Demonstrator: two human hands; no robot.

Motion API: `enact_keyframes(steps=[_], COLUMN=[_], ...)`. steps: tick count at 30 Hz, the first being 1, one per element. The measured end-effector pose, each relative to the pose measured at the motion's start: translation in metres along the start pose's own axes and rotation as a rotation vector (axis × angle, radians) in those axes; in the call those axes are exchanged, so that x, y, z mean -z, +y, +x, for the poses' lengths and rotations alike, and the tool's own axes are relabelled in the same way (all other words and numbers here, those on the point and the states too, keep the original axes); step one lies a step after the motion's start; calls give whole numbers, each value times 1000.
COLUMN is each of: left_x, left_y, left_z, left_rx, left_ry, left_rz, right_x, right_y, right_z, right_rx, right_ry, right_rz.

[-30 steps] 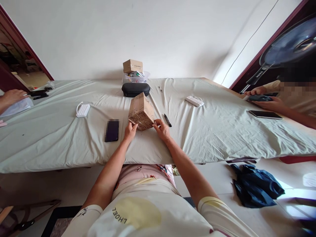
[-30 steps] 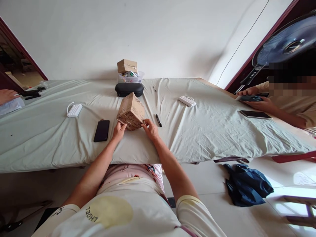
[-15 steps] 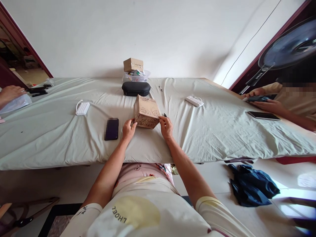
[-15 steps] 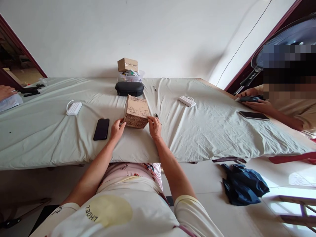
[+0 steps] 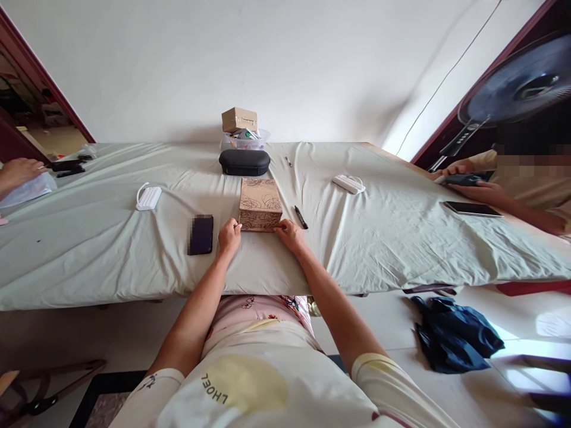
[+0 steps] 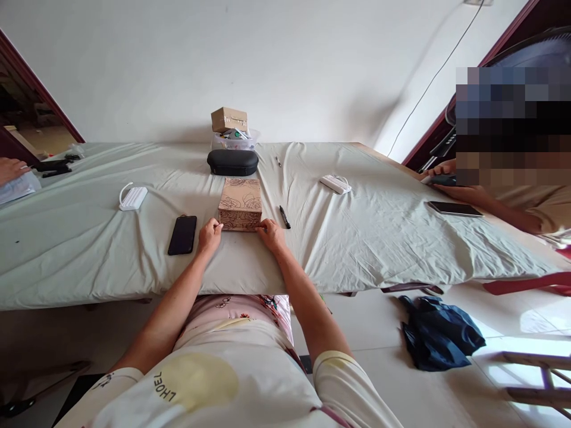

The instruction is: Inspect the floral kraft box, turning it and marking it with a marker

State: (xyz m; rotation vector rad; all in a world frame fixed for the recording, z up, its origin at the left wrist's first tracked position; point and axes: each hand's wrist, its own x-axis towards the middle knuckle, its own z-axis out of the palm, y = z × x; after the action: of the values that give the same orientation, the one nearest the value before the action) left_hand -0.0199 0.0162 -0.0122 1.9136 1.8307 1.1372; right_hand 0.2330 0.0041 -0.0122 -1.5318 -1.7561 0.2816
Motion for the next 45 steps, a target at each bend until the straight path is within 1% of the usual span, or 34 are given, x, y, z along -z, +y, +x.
enact_keyframes(steps=[4,9,13,16,19,22,25,27,30,33,36,40,45], left_x=[0,0,1,1,-2,-5,-5,-4,-2,-2,-2,-2,-3], left_y=[0,1,1,1,0,1,2,3,4,4,4,4,6], left_z=[0,0,0,0,-1,-3,-5,-6,-5,-5,-4,-5,-5], left_rx=[-17,-23,-33,-40,-39,-58,-117,-167,-211,-186,-165,-174,-208], left_ry=[-2,-18,-71,-96,-98,-60,-4,31,43,26,16,1,96], left_rz=[-15,-30,-24,-24,-64,-188,-332,-384,-386,-331,-292,-218,-118], right_x=[-1,-1,-1,-2,-3,-3,-1,0,3,4,2,-2,-4], right_y=[2,0,1,3,4,4,3,2,-1,-3,-2,-1,-1], right_z=[0,-1,-2,-1,0,1,2,2,2,2,2,2,1], right_rx=[24,5,-26,-22,5,32,48,51,56,64,45,11,3], right_ry=[-11,52,80,97,175,269,355,407,473,514,495,373,257], right_rz=[-35,59,120,147,178,201,226,254,296,335,372,419,431])
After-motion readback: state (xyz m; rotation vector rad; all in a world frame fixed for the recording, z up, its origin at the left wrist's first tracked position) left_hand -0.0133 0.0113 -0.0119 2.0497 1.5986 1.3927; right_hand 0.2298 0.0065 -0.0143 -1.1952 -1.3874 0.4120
